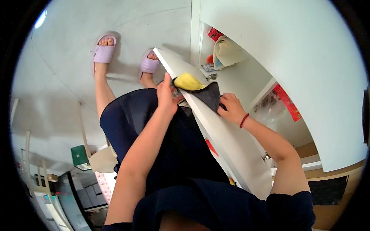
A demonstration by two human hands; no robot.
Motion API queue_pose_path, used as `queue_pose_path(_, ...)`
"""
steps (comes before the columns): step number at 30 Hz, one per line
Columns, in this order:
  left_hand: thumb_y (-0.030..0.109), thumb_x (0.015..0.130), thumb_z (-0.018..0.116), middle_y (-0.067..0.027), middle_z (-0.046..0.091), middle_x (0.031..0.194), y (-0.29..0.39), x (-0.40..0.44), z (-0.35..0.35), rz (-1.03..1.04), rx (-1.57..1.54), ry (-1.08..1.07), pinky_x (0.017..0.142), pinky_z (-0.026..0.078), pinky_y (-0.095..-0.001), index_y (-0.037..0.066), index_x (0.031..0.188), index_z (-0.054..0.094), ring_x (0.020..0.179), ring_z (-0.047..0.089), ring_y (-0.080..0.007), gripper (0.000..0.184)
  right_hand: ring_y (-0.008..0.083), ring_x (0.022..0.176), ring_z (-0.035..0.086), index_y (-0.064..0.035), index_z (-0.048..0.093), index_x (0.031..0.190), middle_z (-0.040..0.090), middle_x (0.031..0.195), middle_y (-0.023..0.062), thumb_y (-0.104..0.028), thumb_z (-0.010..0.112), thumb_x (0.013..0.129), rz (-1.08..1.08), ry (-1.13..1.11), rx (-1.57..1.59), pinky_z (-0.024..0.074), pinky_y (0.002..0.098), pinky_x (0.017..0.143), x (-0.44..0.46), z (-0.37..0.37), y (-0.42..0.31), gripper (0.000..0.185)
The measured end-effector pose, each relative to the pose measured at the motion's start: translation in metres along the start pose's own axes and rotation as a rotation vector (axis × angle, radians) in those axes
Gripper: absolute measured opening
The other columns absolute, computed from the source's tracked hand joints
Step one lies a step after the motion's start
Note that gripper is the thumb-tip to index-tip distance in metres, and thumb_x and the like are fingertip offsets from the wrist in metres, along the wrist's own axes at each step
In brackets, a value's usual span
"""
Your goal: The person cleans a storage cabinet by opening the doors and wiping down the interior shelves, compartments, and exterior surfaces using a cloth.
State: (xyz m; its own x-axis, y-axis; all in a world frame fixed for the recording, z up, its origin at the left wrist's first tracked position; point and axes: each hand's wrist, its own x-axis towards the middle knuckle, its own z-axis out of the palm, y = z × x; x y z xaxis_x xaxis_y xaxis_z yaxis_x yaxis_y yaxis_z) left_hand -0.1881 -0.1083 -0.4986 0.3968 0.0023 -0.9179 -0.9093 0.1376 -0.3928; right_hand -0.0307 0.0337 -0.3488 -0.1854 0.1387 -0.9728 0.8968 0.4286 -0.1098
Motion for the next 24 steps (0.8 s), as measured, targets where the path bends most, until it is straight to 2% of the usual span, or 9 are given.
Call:
queue_pose_path(4, 0.058, 0.096, 0.040, -0.0104, 0.049, 0.134, -0.017, -0.008, 0.002, -0.104, -0.167, -0.306, 0.108, 0.034, -0.0427, 0.008, 0.136, 0.042, 0.125, 0.045, -0.0274, 0.064, 0.0381, 0.136, 0.032, 0.0017, 0.055, 0.115, 0.043, 0.137, 0.0255, -0.022, 0.058, 0.082, -0.274, 0.139, 0.493, 0.0305, 0.0426, 0.110, 0.031, 0.024, -0.050, 0.040)
queue_pose_path(6, 0.061, 0.096, 0.035, -0.0122, 0.047, 0.137, -0.020, 0.001, -0.012, -0.107, -0.180, -0.301, 0.107, 0.036, -0.0442, 0.008, 0.139, 0.039, 0.125, 0.046, -0.0291, 0.068, 0.0382, 0.122, 0.047, 0.0035, 0.053, 0.114, 0.051, 0.125, 0.0257, -0.026, 0.059, 0.083, -0.261, 0.153, 0.717, 0.0365, 0.0424, 0.103, 0.074, 0.038, -0.072, 0.043)
queue_pose_path(9, 0.061, 0.098, 0.023, -0.0141, 0.042, 0.143, -0.011, -0.020, -0.009, -0.217, -0.176, -0.299, 0.108, 0.034, -0.0472, 0.008, 0.143, 0.035, 0.129, 0.043, -0.0326, 0.070, 0.0398, 0.100, 0.057, -0.0019, 0.053, 0.108, 0.060, 0.102, 0.0241, -0.018, 0.059, 0.081, -0.058, 0.227, 0.475, 0.0446, 0.0431, 0.088, 0.159, 0.092, -0.032, 0.032)
queue_pose_path(12, 0.058, 0.099, 0.025, -0.0152, 0.039, 0.145, -0.011, -0.017, -0.012, -0.214, -0.107, -0.280, 0.109, 0.033, -0.0473, 0.007, 0.145, 0.032, 0.132, 0.039, -0.0336, 0.069, 0.0385, 0.108, 0.058, -0.0119, 0.042, 0.137, 0.059, 0.117, 0.0247, -0.010, 0.056, 0.078, 0.178, 0.296, 0.366, 0.0449, 0.0452, 0.095, 0.181, 0.120, 0.048, 0.061)
queue_pose_path(14, 0.057, 0.099, 0.027, -0.0153, 0.039, 0.146, -0.013, -0.019, -0.012, -0.195, -0.047, -0.252, 0.109, 0.033, -0.0483, 0.006, 0.145, 0.031, 0.133, 0.039, -0.0341, 0.069, 0.0344, 0.110, 0.058, -0.0142, 0.053, 0.129, 0.059, 0.124, 0.0170, -0.016, 0.054, 0.085, 0.470, -0.069, 0.047, 0.0447, 0.0476, 0.095, 0.150, 0.104, 0.091, 0.044)
queue_pose_path(16, 0.054, 0.100, 0.027, -0.0152, 0.040, 0.145, -0.013, -0.025, -0.003, -0.196, -0.045, -0.213, 0.109, 0.034, -0.0478, 0.006, 0.145, 0.031, 0.133, 0.039, -0.0333, 0.066, 0.0293, 0.126, 0.045, -0.0129, 0.063, 0.118, 0.050, 0.136, 0.0105, -0.020, 0.056, 0.084, 0.493, -0.106, -0.115, 0.0381, 0.0513, 0.100, 0.109, 0.094, 0.097, 0.035)
queue_pose_path(20, 0.051, 0.101, 0.027, -0.0150, 0.043, 0.142, -0.019, -0.014, -0.005, -0.168, -0.059, -0.222, 0.108, 0.035, -0.0466, 0.006, 0.143, 0.035, 0.130, 0.042, -0.0317, 0.062, 0.0349, 0.125, 0.044, -0.0060, 0.065, 0.107, 0.051, 0.131, 0.0134, -0.023, 0.059, 0.078, -0.212, 0.339, -0.045, 0.0379, 0.0516, 0.101, 0.101, 0.079, 0.034, 0.034)
queue_pose_path(22, 0.050, 0.101, 0.028, -0.0146, 0.045, 0.140, -0.018, -0.016, -0.002, -0.191, -0.078, -0.197, 0.108, 0.035, -0.0457, 0.006, 0.141, 0.038, 0.128, 0.044, -0.0311, 0.060, 0.0365, 0.121, 0.048, -0.0035, 0.061, 0.110, 0.054, 0.128, 0.0165, -0.024, 0.056, 0.080, -0.407, 0.371, 0.281, 0.0402, 0.0483, 0.100, 0.151, 0.089, -0.007, 0.037)
queue_pose_path(24, 0.049, 0.101, 0.030, -0.0142, 0.045, 0.140, -0.018, -0.018, -0.003, -0.209, -0.084, -0.176, 0.108, 0.035, -0.0449, 0.006, 0.140, 0.038, 0.127, 0.045, -0.0310, 0.059, 0.0374, 0.117, 0.052, -0.0023, 0.056, 0.118, 0.056, 0.127, 0.0201, -0.028, 0.052, 0.084, -0.216, -0.026, 0.495, 0.0416, 0.0451, 0.099, 0.206, 0.084, -0.031, 0.043)
